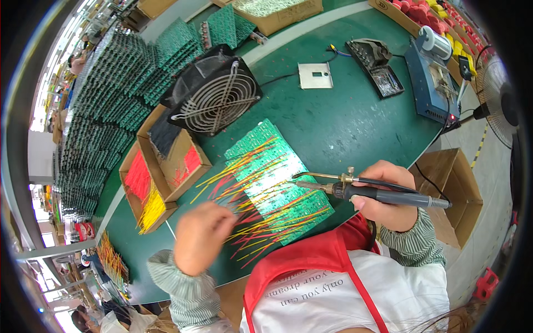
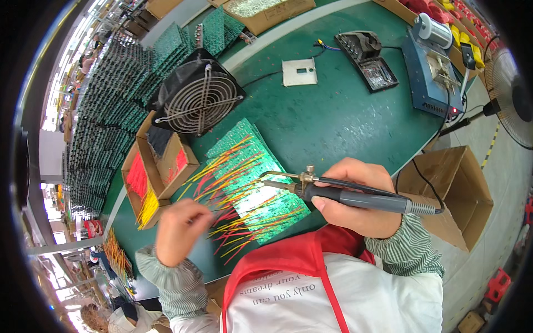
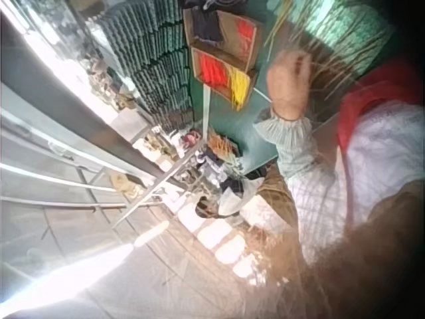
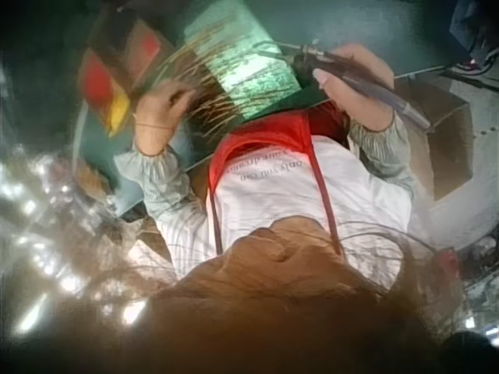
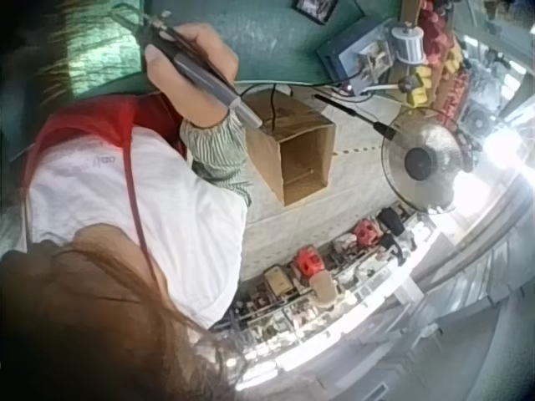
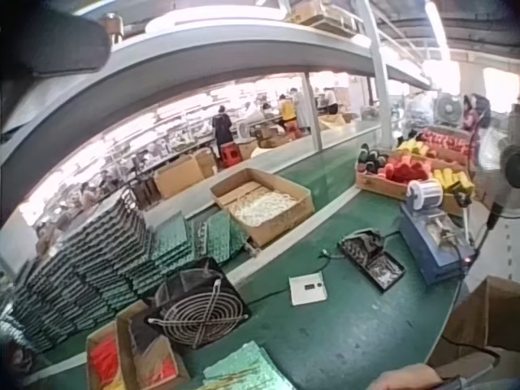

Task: The person solders wires onto circuit boards using a soldering iron, sets completed boards aside, and retrieves additional wires and boards by hand to continue soldering.

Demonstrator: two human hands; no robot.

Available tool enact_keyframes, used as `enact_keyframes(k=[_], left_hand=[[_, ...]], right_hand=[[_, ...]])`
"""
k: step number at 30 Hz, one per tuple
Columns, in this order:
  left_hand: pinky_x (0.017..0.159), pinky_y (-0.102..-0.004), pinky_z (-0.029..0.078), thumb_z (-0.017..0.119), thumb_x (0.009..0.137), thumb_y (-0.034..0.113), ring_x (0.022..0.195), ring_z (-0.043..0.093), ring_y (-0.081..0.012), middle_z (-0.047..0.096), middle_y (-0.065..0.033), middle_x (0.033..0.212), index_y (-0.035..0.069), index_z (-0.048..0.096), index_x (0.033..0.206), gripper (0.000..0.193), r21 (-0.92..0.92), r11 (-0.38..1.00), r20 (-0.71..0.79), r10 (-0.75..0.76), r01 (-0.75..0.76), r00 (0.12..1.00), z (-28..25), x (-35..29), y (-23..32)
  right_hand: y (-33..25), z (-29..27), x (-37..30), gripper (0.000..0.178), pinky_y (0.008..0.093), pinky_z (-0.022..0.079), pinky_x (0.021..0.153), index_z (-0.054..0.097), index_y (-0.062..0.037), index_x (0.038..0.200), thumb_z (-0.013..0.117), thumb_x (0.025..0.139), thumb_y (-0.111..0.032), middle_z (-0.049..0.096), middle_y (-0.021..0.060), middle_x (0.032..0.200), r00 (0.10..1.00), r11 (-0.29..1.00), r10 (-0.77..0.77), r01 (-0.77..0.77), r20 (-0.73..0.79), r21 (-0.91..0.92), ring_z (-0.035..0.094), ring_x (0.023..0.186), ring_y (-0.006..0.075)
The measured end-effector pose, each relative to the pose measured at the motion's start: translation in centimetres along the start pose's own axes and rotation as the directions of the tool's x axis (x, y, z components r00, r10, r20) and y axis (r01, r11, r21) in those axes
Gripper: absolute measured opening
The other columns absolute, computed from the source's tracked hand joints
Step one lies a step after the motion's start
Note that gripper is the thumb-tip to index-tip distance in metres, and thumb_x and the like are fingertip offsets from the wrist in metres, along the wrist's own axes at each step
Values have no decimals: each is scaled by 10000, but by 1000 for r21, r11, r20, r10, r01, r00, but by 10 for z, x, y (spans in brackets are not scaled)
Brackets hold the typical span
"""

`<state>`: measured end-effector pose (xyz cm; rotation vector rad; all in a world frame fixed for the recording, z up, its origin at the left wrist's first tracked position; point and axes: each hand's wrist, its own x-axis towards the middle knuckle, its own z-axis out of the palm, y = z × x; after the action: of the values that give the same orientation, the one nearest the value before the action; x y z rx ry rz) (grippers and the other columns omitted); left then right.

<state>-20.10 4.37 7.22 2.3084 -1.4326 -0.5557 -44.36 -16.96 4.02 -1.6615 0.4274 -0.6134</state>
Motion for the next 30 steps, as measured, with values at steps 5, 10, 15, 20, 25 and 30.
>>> enact_keyframes(k=[5,10,15,20,25,30], left_hand=[[590,-302,477,669,778,86,627,602,-181,625,-107,724,-12,660,818,106,-2,966,-270,-251,260,929,-40,35,-86],[683,-325,486,698,786,175,737,610,-221,620,-124,846,-6,668,983,269,83,976,-197,-181,200,964,-31,83,-139],[746,-362,482,715,774,201,810,609,-269,605,-148,919,3,669,1005,307,86,986,-145,-130,144,981,-24,104,-151],[758,-369,478,687,796,173,818,605,-274,589,-139,899,-1,684,921,214,89,990,14,-109,108,994,-29,108,-158],[728,-332,464,670,821,153,796,581,-229,576,-110,884,-9,678,932,197,57,990,57,-135,132,989,-38,101,-153],[680,-302,458,673,834,156,744,565,-183,574,-89,885,-11,677,947,202,43,991,79,-126,123,989,-40,100,-158]], right_hand=[[4,8,7,188,215,441,554,613,-2,884,724,757,-85,641,42,735,998,996,61,-61,-9,70,569,626,61],[3,13,13,187,213,433,544,614,-5,883,721,757,-91,637,33,720,1000,1000,13,-13,-10,8,564,618,57],[6,11,17,187,212,425,536,616,-8,878,722,750,-94,631,27,704,1000,999,5,-5,-13,-40,554,608,53],[8,13,22,181,214,415,528,616,-12,865,723,745,-96,621,25,690,999,998,48,-48,-13,-28,538,590,54],[10,13,26,189,220,421,533,616,-13,864,726,740,-105,623,30,698,998,997,64,-64,-16,-34,541,596,59],[9,13,27,197,224,430,547,616,-13,865,729,737,-111,625,34,710,995,995,101,-101,-26,-25,551,612,65]])
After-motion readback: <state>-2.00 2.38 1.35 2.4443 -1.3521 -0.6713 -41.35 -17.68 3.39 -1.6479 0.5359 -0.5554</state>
